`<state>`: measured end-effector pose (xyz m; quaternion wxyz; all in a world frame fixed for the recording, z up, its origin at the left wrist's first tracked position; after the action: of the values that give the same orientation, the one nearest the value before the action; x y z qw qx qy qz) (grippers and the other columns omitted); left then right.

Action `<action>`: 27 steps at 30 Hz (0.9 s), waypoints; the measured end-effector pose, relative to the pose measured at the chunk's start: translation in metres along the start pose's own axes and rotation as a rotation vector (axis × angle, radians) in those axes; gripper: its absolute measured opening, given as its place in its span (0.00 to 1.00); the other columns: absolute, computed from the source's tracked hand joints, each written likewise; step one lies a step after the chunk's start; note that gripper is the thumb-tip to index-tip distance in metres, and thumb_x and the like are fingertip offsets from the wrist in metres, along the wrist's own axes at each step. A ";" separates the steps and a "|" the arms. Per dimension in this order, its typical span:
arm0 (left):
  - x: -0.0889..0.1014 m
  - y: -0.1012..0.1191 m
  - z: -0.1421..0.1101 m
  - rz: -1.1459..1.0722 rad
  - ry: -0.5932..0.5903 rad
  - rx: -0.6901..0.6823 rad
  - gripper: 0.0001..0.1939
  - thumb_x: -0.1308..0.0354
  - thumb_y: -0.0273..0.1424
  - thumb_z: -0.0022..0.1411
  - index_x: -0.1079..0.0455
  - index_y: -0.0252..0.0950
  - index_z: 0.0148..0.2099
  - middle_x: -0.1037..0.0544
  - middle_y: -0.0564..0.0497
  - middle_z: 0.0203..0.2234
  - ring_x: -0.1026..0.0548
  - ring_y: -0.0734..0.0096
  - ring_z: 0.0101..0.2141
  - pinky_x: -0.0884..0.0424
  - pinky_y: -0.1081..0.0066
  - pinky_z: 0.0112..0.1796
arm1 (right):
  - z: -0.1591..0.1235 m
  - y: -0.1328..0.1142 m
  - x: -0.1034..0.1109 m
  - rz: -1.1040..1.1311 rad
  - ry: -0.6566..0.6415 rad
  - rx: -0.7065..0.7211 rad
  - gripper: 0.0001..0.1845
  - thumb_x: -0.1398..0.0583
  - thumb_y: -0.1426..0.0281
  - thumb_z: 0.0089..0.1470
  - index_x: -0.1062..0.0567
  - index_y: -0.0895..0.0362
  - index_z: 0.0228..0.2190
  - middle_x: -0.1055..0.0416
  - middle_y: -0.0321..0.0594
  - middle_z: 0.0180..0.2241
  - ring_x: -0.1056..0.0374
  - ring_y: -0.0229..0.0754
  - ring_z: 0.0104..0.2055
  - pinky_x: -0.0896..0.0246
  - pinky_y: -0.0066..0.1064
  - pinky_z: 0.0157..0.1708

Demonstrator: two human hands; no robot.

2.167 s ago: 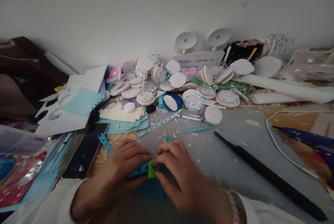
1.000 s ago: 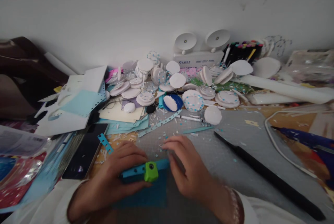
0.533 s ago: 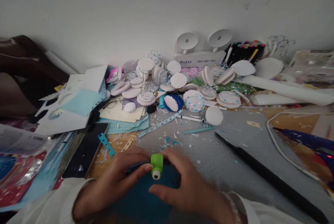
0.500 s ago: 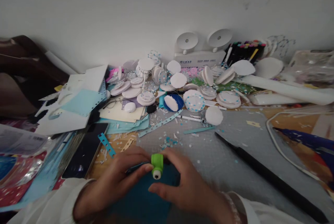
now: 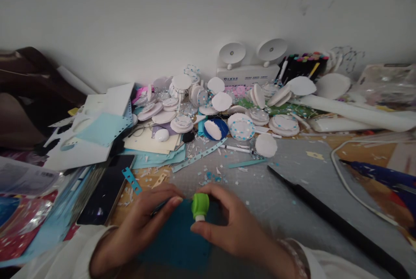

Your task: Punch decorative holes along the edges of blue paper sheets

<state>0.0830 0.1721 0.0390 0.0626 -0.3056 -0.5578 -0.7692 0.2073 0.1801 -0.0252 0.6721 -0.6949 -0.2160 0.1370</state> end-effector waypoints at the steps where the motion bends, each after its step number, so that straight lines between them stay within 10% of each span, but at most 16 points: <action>1: -0.001 -0.001 0.000 0.008 -0.004 -0.002 0.12 0.50 0.30 0.71 0.28 0.34 0.35 0.23 0.49 0.29 0.25 0.69 0.33 0.32 0.72 0.35 | 0.000 -0.001 0.000 -0.020 -0.003 0.004 0.21 0.32 0.62 0.46 0.26 0.54 0.42 0.28 0.39 0.38 0.31 0.46 0.41 0.33 0.34 0.42; 14: -0.010 -0.002 -0.003 0.049 -0.054 -0.030 0.14 0.51 0.31 0.71 0.29 0.34 0.34 0.23 0.50 0.27 0.26 0.70 0.31 0.32 0.72 0.34 | -0.007 -0.009 0.005 -0.289 0.004 0.152 0.24 0.36 0.57 0.54 0.27 0.56 0.48 0.26 0.51 0.47 0.31 0.56 0.51 0.36 0.50 0.52; 27: -0.010 -0.007 -0.008 0.047 -0.017 -0.021 0.11 0.50 0.29 0.71 0.27 0.36 0.39 0.21 0.50 0.32 0.25 0.69 0.35 0.31 0.71 0.37 | -0.001 -0.007 -0.003 -0.177 -0.093 0.085 0.24 0.32 0.61 0.50 0.26 0.53 0.48 0.25 0.43 0.46 0.30 0.49 0.49 0.35 0.38 0.48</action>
<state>0.0846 0.1646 0.0265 0.0727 -0.3259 -0.5430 -0.7705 0.2044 0.1781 -0.0185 0.6996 -0.6369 -0.3013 0.1183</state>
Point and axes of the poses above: each hand's wrist, its own z-axis towards the middle knuckle, its own x-axis out of the back of the hand, y = z × x, the point moved 10 cm from there along z, towards the middle knuckle
